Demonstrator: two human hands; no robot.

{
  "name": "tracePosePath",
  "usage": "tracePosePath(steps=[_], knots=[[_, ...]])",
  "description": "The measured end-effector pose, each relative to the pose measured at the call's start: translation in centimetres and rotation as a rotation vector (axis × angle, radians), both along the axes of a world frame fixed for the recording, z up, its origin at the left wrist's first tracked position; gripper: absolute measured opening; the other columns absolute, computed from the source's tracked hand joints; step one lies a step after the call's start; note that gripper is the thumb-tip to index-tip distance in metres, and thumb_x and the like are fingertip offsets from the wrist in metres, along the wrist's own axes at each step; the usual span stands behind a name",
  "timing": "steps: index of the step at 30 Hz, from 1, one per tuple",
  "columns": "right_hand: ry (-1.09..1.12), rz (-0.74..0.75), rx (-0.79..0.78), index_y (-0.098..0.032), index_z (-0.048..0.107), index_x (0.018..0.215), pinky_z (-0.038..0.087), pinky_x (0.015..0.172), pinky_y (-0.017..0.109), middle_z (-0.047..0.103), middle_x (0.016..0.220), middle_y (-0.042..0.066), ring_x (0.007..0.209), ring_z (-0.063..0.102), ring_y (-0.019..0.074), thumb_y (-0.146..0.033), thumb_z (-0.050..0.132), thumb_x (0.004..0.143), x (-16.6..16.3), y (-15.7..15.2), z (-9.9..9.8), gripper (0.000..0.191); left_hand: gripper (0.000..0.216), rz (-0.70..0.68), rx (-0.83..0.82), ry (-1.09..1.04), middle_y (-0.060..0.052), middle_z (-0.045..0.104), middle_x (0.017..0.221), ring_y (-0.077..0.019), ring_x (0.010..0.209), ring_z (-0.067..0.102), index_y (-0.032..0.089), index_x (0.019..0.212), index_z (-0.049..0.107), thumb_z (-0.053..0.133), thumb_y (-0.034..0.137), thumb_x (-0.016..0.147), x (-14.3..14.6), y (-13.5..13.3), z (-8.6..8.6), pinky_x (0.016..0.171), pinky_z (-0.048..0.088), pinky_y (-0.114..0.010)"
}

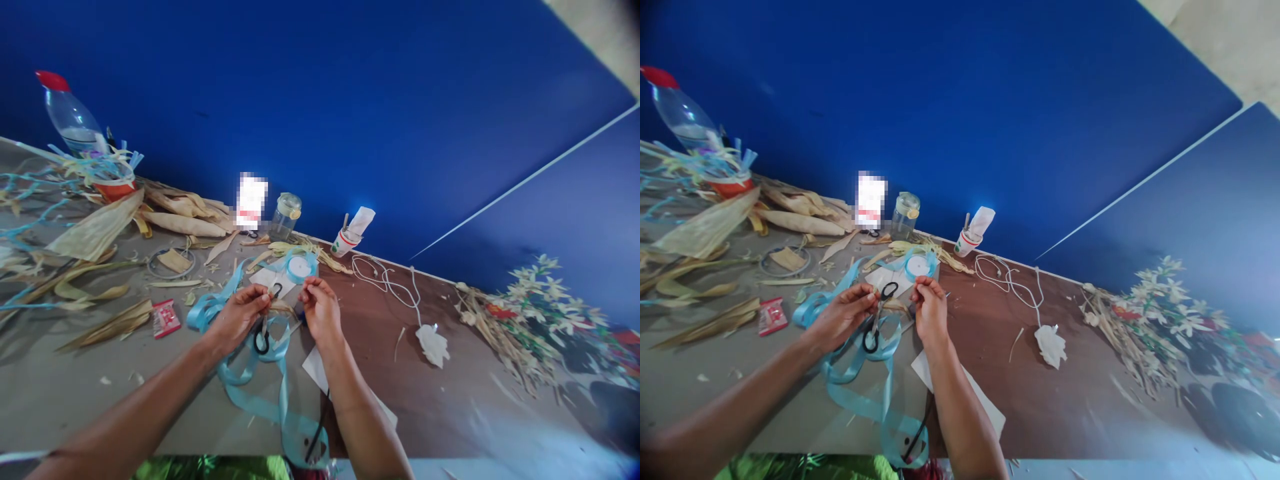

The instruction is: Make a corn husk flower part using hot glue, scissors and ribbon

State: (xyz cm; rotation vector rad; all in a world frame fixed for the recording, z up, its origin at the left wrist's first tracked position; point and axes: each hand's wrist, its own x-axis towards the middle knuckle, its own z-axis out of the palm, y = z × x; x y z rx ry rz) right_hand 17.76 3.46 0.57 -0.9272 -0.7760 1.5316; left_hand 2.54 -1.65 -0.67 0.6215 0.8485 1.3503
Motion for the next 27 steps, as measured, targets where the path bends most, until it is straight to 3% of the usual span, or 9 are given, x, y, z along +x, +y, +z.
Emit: tracePosePath(steps=[13, 18, 22, 24, 27], knots=[[-0.197, 0.051, 0.087, -0.018, 0.051, 0.059, 0.025, 0.045, 0.021, 0.041, 0.048, -0.009, 0.043, 0.034, 0.0051, -0.034, 0.074, 0.063, -0.7, -0.3, -0.6, 0.029, 0.015, 0.071, 0.029, -0.106, 0.001, 0.062, 0.071, -0.0081, 0.062, 0.055, 0.017, 0.073, 0.065, 0.077, 0.020, 0.064, -1.1, 0.8, -0.4, 0.062, 0.047, -0.020], [-0.238, 0.058, 0.149, -0.018, 0.050, 0.053, 0.022, 0.043, 0.022, 0.044, 0.048, -0.006, 0.042, 0.034, 0.0055, -0.042, 0.066, 0.071, 0.0, 0.1, 0.6, 0.035, 0.019, 0.178, 0.091, -0.079, 0.002, 0.063, 0.068, -0.0091, 0.062, 0.057, 0.017, 0.074, 0.063, 0.078, 0.025, 0.064, -2.0, 1.3, -0.2, 0.061, 0.047, -0.021], [-0.225, 0.032, 0.215, -0.018, 0.040, 0.047, 0.020, 0.042, 0.023, 0.042, 0.048, -0.005, 0.042, 0.032, 0.0057, -0.044, 0.062, 0.075, 0.9, 0.7, 2.0, 0.044, 0.021, 0.249, 0.116, -0.066, 0.003, 0.061, 0.064, -0.0073, 0.056, 0.054, 0.018, 0.074, 0.061, 0.077, 0.028, 0.065, -2.5, 1.6, 0.1, 0.053, 0.043, -0.019], [-0.291, 0.001, 0.253, -0.019, 0.043, 0.049, 0.022, 0.043, 0.023, 0.043, 0.048, -0.005, 0.042, 0.033, 0.0064, -0.044, 0.059, 0.077, 1.3, 1.3, 2.5, 0.041, 0.022, 0.261, 0.121, -0.060, 0.004, 0.059, 0.061, -0.0064, 0.052, 0.052, 0.018, 0.075, 0.059, 0.076, 0.028, 0.066, -2.7, 1.6, 0.2, 0.048, 0.040, -0.018], [-0.479, -0.040, 0.293, -0.018, 0.058, 0.068, 0.028, 0.045, 0.022, 0.048, 0.053, -0.006, 0.045, 0.039, 0.0075, -0.036, 0.060, 0.075, 1.8, 2.3, 2.7, 0.019, 0.023, 0.265, 0.146, -0.048, 0.004, 0.058, 0.061, -0.0071, 0.052, 0.053, 0.018, 0.078, 0.059, 0.075, 0.029, 0.067, -2.8, 1.6, 0.3, 0.047, 0.040, -0.017]])
